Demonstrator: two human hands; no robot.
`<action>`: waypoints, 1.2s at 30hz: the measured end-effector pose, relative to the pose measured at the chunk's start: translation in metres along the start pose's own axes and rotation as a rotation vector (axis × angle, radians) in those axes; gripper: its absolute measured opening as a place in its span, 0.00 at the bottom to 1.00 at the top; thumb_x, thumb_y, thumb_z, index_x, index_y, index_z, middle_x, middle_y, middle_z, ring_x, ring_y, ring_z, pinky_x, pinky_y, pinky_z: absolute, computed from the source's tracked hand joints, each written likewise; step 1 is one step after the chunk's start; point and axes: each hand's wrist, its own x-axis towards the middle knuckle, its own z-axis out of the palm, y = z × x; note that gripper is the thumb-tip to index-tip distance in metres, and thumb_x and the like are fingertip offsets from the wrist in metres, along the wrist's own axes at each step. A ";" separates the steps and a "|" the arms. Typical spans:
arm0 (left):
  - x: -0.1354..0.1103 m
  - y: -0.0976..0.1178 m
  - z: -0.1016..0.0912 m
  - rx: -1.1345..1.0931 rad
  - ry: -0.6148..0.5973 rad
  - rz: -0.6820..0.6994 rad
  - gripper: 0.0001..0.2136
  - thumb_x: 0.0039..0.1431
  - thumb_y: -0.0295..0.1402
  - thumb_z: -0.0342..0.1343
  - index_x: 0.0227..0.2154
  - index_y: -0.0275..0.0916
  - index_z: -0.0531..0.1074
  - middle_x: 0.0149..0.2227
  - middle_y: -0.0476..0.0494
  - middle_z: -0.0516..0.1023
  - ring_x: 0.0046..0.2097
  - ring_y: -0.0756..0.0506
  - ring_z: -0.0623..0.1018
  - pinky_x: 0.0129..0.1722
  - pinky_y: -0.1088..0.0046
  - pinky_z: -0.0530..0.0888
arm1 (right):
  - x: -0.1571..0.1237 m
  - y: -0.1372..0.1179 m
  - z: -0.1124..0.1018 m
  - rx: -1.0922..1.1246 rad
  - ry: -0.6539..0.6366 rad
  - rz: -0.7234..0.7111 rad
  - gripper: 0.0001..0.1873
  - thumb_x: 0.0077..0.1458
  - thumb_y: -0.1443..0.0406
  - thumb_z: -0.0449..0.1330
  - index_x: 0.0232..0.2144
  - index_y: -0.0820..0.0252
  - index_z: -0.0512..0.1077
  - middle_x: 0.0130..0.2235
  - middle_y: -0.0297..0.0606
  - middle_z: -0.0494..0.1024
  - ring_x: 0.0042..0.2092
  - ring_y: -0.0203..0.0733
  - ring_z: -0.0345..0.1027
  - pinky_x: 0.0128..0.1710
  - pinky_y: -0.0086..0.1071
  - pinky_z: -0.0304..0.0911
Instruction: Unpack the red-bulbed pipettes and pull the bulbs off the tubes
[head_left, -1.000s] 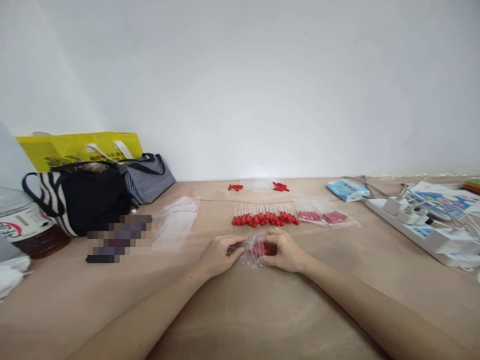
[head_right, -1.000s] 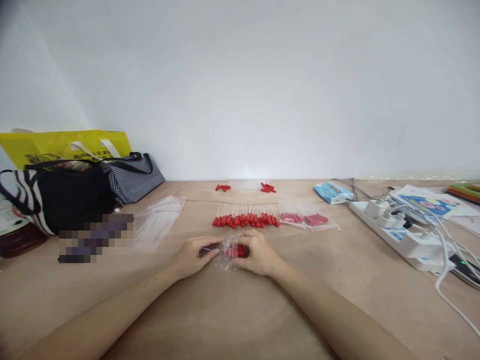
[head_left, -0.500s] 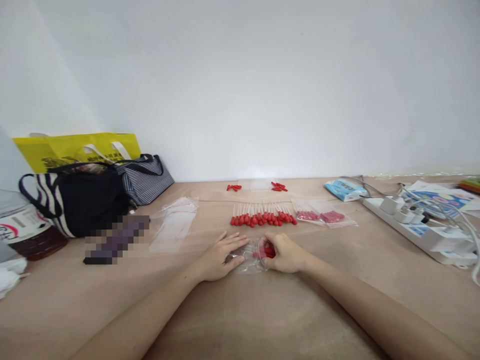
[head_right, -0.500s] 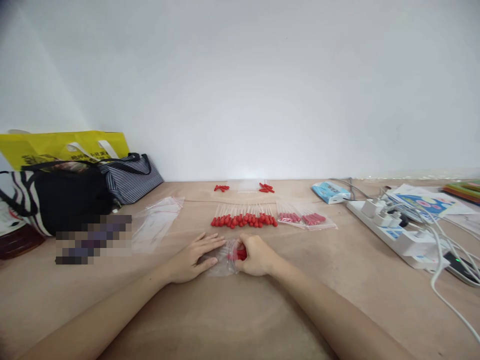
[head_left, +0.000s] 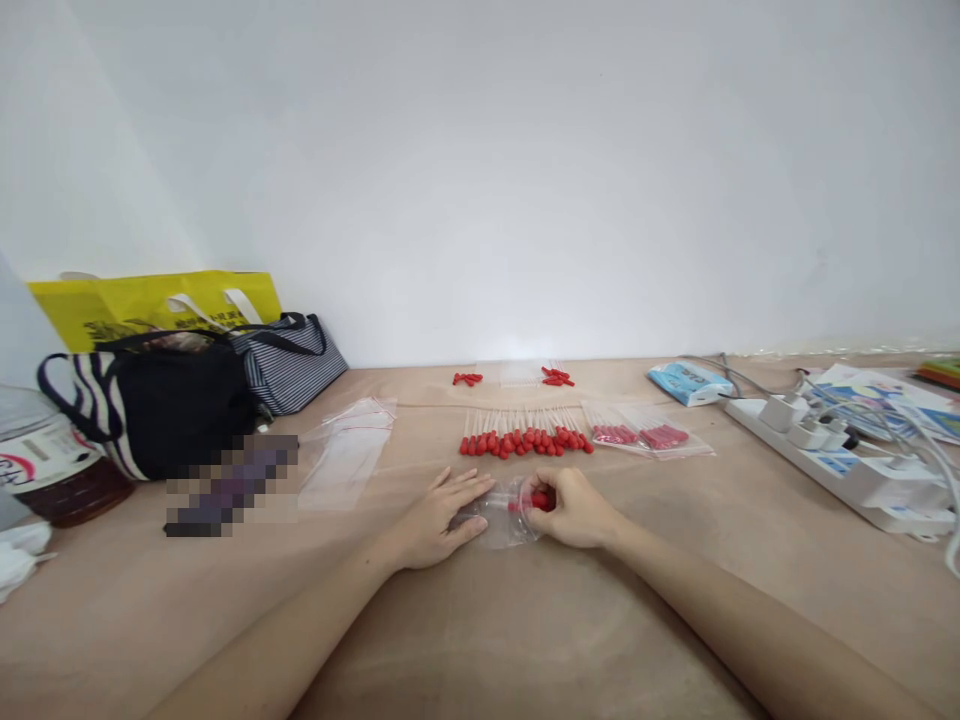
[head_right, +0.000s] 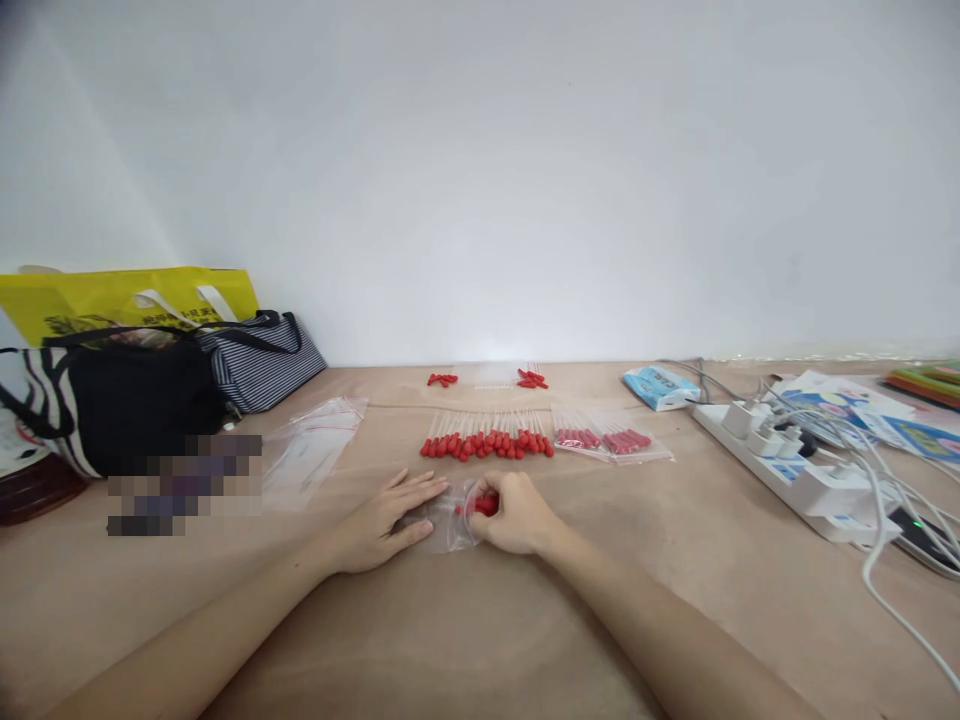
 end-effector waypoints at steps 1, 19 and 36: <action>0.000 0.000 0.000 0.004 0.001 -0.003 0.22 0.59 0.42 0.42 0.56 0.45 0.53 0.58 0.48 0.57 0.60 0.44 0.53 0.59 0.55 0.44 | 0.001 0.001 0.000 0.066 0.016 0.041 0.04 0.38 0.69 0.56 0.23 0.62 0.69 0.21 0.29 0.68 0.22 0.29 0.58 0.21 0.23 0.53; -0.009 -0.022 -0.015 -0.017 -0.042 -0.044 0.24 0.55 0.42 0.48 0.55 0.44 0.57 0.59 0.46 0.55 0.60 0.43 0.53 0.59 0.56 0.43 | -0.001 0.033 -0.081 0.587 -0.011 0.321 0.10 0.34 0.71 0.62 0.26 0.65 0.72 0.25 0.35 0.75 0.23 0.29 0.65 0.24 0.23 0.64; 0.047 0.057 -0.006 -1.432 0.258 -0.557 0.05 0.53 0.28 0.53 0.24 0.33 0.70 0.26 0.45 0.75 0.29 0.52 0.75 0.31 0.79 0.72 | -0.004 -0.001 0.014 -0.199 0.443 -0.710 0.15 0.50 0.70 0.54 0.43 0.57 0.67 0.38 0.41 0.71 0.38 0.37 0.67 0.36 0.31 0.66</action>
